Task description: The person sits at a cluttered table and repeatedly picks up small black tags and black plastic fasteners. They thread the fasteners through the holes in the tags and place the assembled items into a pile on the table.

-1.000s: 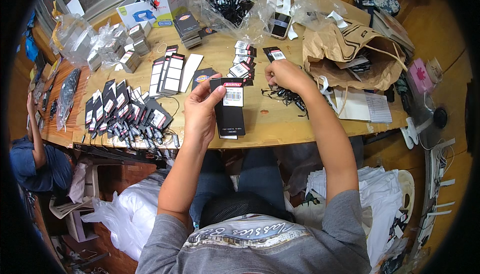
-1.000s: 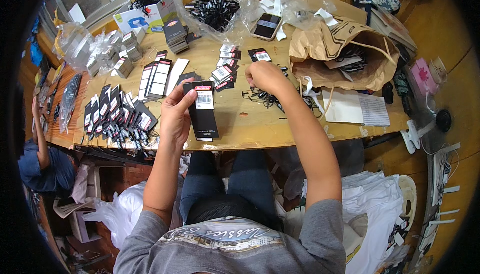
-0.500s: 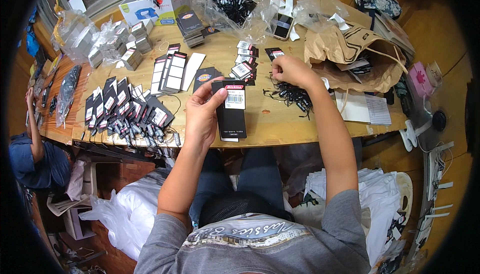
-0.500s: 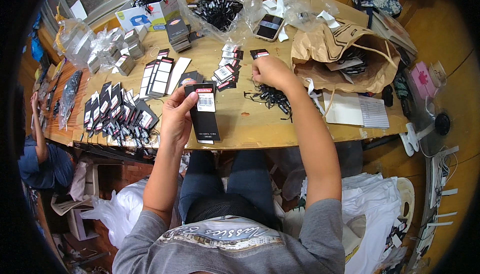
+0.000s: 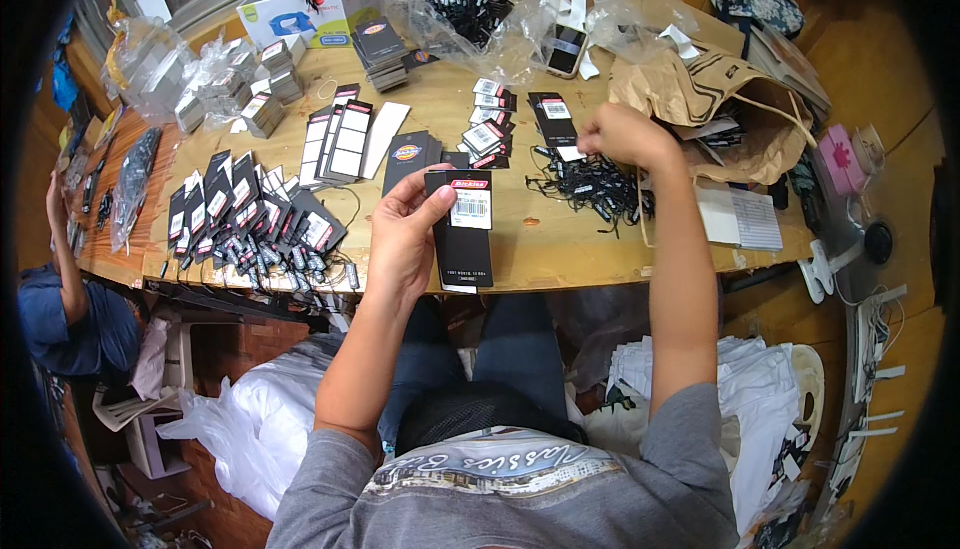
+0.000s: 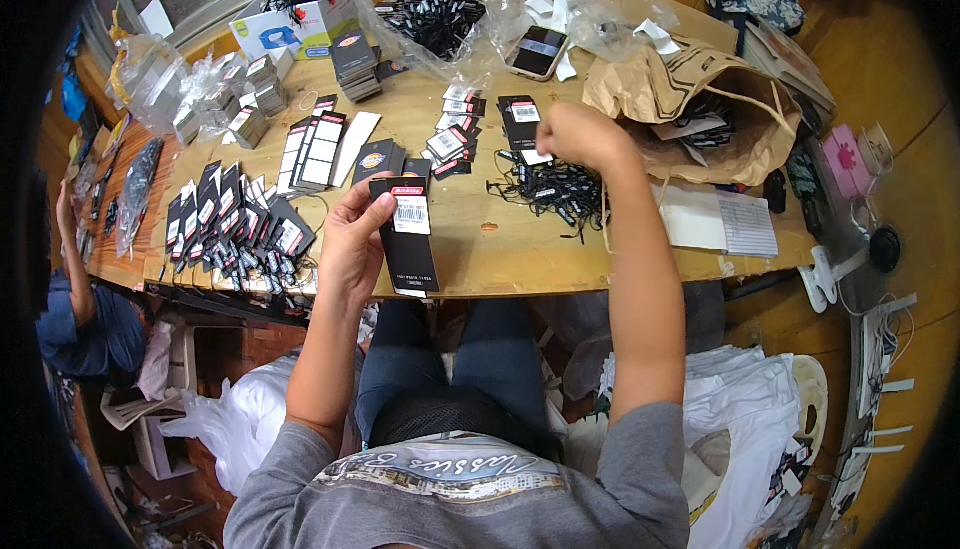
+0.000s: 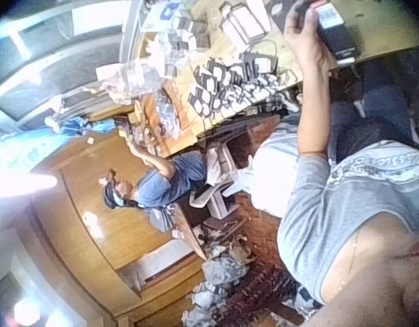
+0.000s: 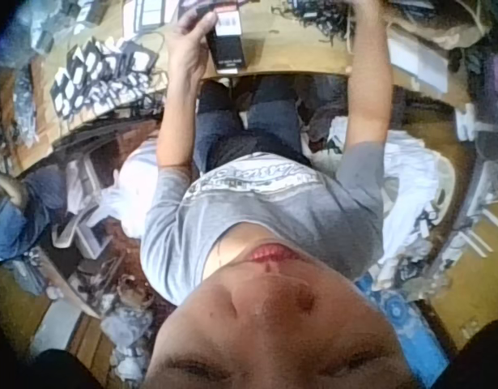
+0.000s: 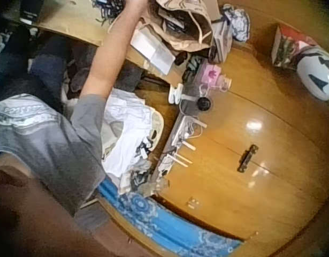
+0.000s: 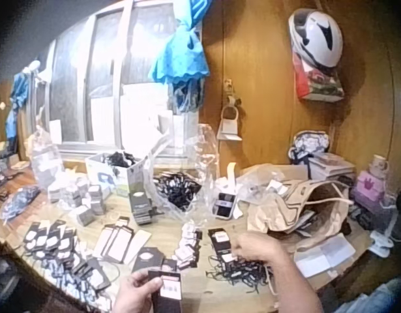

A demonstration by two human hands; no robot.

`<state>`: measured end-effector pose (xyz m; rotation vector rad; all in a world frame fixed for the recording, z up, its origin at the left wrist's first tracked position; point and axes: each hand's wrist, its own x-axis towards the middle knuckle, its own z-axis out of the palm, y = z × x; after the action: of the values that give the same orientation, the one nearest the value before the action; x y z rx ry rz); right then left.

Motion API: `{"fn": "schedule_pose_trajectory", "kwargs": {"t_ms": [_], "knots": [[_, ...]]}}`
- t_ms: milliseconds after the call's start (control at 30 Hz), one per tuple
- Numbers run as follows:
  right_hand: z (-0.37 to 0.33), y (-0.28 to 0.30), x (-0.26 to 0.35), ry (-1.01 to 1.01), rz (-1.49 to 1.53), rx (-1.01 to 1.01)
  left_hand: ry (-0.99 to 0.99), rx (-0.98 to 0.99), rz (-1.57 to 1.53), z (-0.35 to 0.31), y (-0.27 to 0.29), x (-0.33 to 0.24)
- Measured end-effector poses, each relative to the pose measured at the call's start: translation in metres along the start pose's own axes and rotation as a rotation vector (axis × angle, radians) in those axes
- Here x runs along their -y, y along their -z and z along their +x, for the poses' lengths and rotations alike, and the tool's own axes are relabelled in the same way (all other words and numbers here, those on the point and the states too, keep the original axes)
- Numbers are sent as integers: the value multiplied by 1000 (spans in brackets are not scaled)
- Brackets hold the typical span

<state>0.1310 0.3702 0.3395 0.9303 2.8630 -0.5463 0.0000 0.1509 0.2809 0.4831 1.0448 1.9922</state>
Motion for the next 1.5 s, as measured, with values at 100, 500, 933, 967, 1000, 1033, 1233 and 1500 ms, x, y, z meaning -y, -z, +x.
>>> {"fn": "schedule_pose_trajectory", "kwargs": {"t_ms": [100,500,933,967,1000,1033,1233,1500], "knots": [[28,-37,-5,138,146,-288,32,18,-26,1,-5,4],[32,-21,18,218,1072,-150,150,110,-72,-8,0,10],[-2,-33,43,304,1528,-39,114,205,110,7,-42,22],[-1,-31,41,303,1590,-32,122,211,114,5,-41,24],[2,-28,35,301,1652,-25,132,195,138,1,-42,23],[4,-25,30,299,1717,-17,159,201,139,-3,-40,24],[3,2,17,372,1938,-106,280,197,223,-22,-26,33],[-20,35,0,622,2059,-404,228,167,191,-25,-12,30]]}}
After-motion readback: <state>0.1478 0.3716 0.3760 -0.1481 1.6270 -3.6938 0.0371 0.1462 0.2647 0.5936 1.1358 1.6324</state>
